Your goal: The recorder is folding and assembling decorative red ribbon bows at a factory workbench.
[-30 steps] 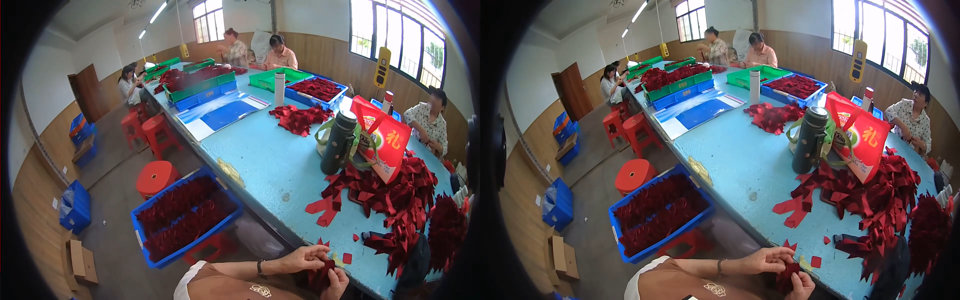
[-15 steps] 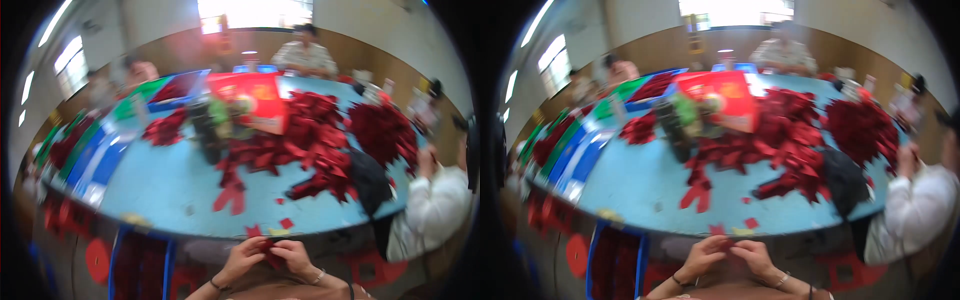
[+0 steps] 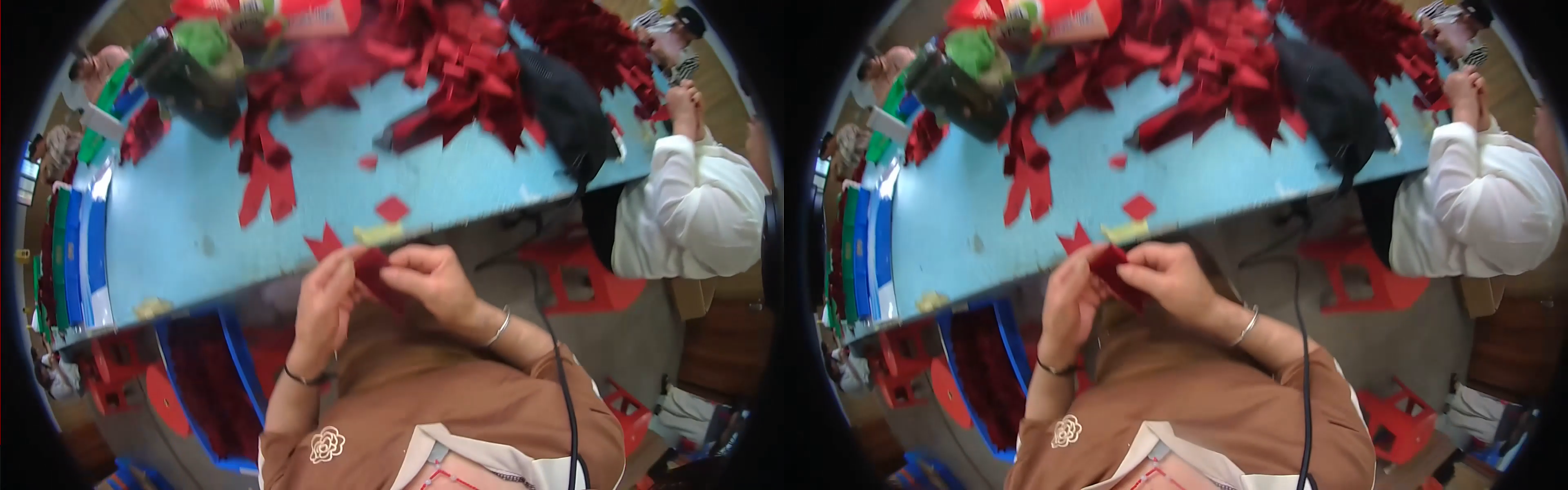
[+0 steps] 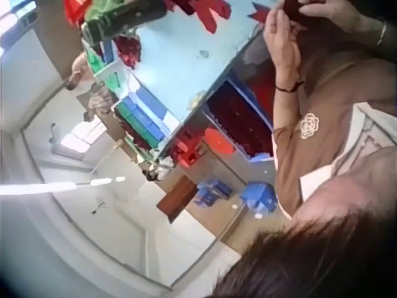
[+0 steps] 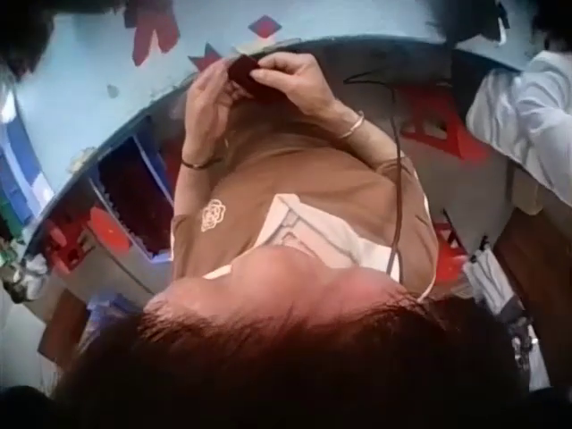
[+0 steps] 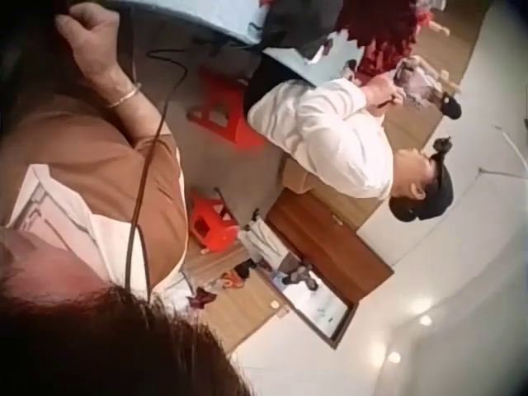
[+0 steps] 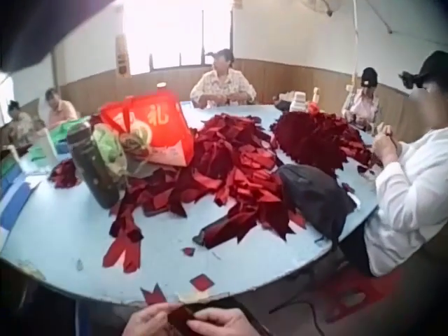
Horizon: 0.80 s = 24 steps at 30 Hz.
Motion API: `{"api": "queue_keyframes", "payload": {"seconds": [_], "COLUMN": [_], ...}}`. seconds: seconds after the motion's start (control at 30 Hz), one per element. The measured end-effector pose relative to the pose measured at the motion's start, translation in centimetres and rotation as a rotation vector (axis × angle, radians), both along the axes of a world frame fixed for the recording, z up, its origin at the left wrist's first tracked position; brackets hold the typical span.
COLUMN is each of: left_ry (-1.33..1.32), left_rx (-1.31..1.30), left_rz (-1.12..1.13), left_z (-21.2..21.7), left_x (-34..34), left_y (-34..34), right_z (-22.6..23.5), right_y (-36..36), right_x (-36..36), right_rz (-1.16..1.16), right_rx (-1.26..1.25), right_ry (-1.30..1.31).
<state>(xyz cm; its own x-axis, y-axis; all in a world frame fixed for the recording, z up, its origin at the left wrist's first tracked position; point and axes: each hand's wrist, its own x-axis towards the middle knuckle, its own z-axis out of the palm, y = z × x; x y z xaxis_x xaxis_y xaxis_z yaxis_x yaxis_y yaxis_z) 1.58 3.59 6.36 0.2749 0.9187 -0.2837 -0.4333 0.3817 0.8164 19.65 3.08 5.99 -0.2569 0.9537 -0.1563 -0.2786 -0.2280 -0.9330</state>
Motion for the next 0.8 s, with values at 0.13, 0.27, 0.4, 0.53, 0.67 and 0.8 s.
{"api": "queue_keyframes", "payload": {"seconds": [0.13, 0.27, 0.4, 0.53, 0.67, 0.8], "left_ry": [0.031, 0.105, 0.115, 0.211, 0.351, 0.226], "left_rx": [-0.113, -0.078, -0.038, 0.02, 0.077, 0.096], "left_rz": [-0.082, -0.053, 0.019, 0.04, 0.014, 0.028], "left_z": [-4.4, -6.6, -7.4, -8.2, -7.6, -7.1], "left_x": [-0.2, -0.5, -0.4, -0.6, 0.1, 0.1], "left_y": [0.1, 0.0, -0.3, -0.5, -1.0, -1.8], "right_z": [-4.8, -7.0, -7.4, -8.5, -8.4, -8.1], "right_y": [-0.7, -1.1, -1.7, -1.9, -1.9, -2.2], "right_x": [-0.5, -0.6, 0.3, 0.2, 0.1, -0.5], "right_rz": [0.057, 0.076, 0.098, 0.087, 0.065, 0.087], "right_rx": [-0.041, -0.106, -0.129, -0.108, -0.066, -0.069], "right_ry": [0.094, 0.065, 0.09, 0.105, 0.073, 0.111]}}
